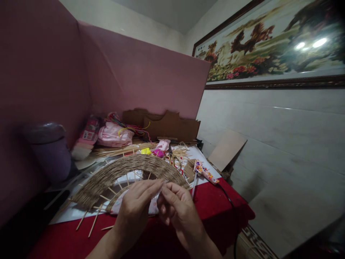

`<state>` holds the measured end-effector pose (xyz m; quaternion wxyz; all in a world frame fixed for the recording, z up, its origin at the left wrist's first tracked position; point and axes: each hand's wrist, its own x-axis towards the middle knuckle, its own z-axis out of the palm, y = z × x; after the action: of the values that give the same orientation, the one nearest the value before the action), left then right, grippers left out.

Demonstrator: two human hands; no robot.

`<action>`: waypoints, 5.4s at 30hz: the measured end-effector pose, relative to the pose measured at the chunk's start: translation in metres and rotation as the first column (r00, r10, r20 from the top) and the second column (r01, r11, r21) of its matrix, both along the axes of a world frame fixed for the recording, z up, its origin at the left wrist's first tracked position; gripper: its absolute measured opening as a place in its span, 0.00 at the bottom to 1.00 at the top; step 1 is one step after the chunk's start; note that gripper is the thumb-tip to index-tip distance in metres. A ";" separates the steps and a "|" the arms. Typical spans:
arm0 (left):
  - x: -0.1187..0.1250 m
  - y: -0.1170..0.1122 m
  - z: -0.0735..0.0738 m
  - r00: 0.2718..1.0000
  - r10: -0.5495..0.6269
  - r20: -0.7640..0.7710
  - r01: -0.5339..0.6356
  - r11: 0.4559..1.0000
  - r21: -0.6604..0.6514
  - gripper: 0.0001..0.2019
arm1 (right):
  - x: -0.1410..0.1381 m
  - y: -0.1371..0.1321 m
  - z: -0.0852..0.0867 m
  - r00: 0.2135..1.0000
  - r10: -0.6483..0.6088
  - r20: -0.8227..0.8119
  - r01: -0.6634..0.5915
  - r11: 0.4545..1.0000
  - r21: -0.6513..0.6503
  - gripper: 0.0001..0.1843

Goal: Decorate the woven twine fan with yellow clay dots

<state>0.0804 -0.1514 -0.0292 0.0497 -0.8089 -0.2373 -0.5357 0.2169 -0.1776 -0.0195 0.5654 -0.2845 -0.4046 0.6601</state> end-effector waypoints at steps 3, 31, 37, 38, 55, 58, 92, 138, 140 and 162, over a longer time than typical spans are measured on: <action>-0.001 0.000 -0.002 1.000 0.005 -0.024 -0.005 1.000 -0.003 0.18 | -0.001 -0.001 0.000 1.000 0.019 -0.016 -0.019 1.000 -0.009 0.18; 0.003 -0.007 -0.004 0.994 -0.038 0.099 0.041 0.999 -0.031 0.17 | -0.003 -0.001 -0.006 1.000 0.002 0.007 -0.002 1.000 0.016 0.15; 0.003 -0.005 -0.008 0.997 -0.006 0.077 0.008 1.000 -0.014 0.18 | -0.003 -0.001 -0.008 0.998 -0.034 0.055 0.031 0.997 0.066 0.16; 0.003 -0.005 -0.009 0.998 -0.002 0.066 0.002 1.000 -0.008 0.18 | -0.002 -0.001 -0.009 0.998 -0.028 0.055 0.025 0.998 0.060 0.17; 0.000 -0.012 -0.020 0.993 0.015 -0.119 -0.015 1.000 -0.006 0.20 | 0.008 -0.008 -0.022 0.997 0.023 0.079 -0.030 0.995 0.090 0.15; 0.000 -0.013 -0.023 0.992 0.007 -0.129 -0.008 1.000 -0.006 0.21 | 0.009 -0.011 -0.022 0.994 0.021 0.110 -0.032 0.995 0.098 0.15; 0.010 -0.017 -0.020 0.975 0.131 -0.179 -0.121 0.990 0.067 0.19 | 0.009 -0.009 -0.026 0.999 -0.043 -0.008 0.043 0.997 0.068 0.14; 0.013 -0.024 -0.025 0.973 0.126 -0.195 -0.117 0.991 0.057 0.21 | 0.025 -0.016 -0.025 0.996 0.079 0.045 -0.080 0.996 0.039 0.17; 0.013 -0.025 -0.025 0.973 0.124 -0.197 -0.116 0.992 0.050 0.21 | 0.025 -0.016 -0.024 0.995 0.074 0.063 -0.078 0.995 0.061 0.17; 0.017 -0.040 -0.005 0.999 0.036 -0.010 -0.037 0.987 -0.159 0.13 | 0.022 -0.015 -0.028 0.895 -0.307 0.323 0.216 0.933 0.287 0.10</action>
<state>0.0970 -0.1913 -0.0343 -0.0044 -0.8075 -0.2940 -0.5113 0.2389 -0.1931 -0.0477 0.5955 -0.3820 -0.5376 0.4587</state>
